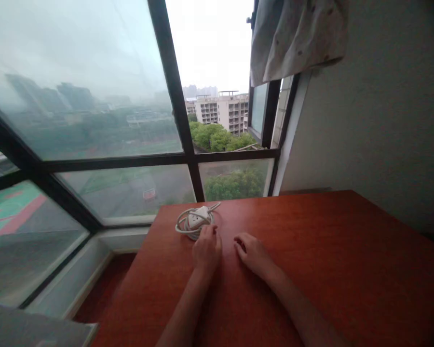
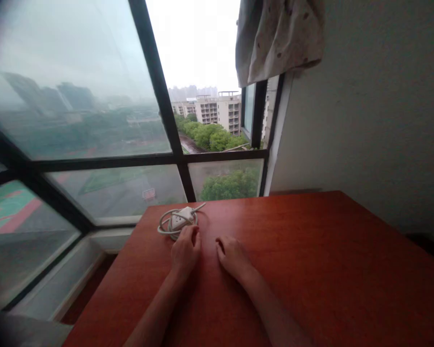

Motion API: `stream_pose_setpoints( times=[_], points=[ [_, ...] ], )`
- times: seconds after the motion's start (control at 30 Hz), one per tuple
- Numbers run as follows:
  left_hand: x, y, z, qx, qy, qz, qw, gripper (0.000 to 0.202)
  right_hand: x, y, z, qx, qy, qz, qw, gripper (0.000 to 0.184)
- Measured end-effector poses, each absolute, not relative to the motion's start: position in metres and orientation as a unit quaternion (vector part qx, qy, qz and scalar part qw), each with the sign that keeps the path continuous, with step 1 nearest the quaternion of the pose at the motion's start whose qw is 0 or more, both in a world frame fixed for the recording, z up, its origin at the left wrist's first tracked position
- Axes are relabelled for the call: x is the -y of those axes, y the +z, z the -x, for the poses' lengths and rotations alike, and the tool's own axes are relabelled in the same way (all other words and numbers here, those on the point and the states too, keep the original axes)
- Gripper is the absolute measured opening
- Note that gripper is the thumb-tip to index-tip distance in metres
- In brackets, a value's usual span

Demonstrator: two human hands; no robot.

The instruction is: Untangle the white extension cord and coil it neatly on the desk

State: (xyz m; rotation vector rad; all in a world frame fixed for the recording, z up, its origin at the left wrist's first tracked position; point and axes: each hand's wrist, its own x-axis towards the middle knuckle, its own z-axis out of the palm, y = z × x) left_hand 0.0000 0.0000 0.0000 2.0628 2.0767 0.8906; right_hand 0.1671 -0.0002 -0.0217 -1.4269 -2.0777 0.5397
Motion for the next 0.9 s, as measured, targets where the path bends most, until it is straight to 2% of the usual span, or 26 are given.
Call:
stream_pose_setpoints(
  times=[0.17,0.4,0.67,0.9],
  points=[
    [-0.007,0.010,0.022,-0.731,0.322,-0.602,0.008,0.018,0.001,-0.022,-0.166,0.774,0.203,0.535,0.271,0.021],
    [-0.008,0.003,0.020,-0.711,0.307,-0.632,0.027,0.022,0.002,-0.020,-0.167,0.776,0.196,0.534,0.271,0.021],
    [-0.013,-0.003,0.016,-0.702,0.332,-0.617,0.125,0.019,0.001,-0.020,-0.167,0.778,0.195,0.532,0.269,0.022],
    [-0.008,-0.002,0.008,-0.679,0.328,-0.643,0.135,0.016,-0.004,-0.021,-0.172,0.754,0.201,0.531,0.330,0.027]
  ],
)
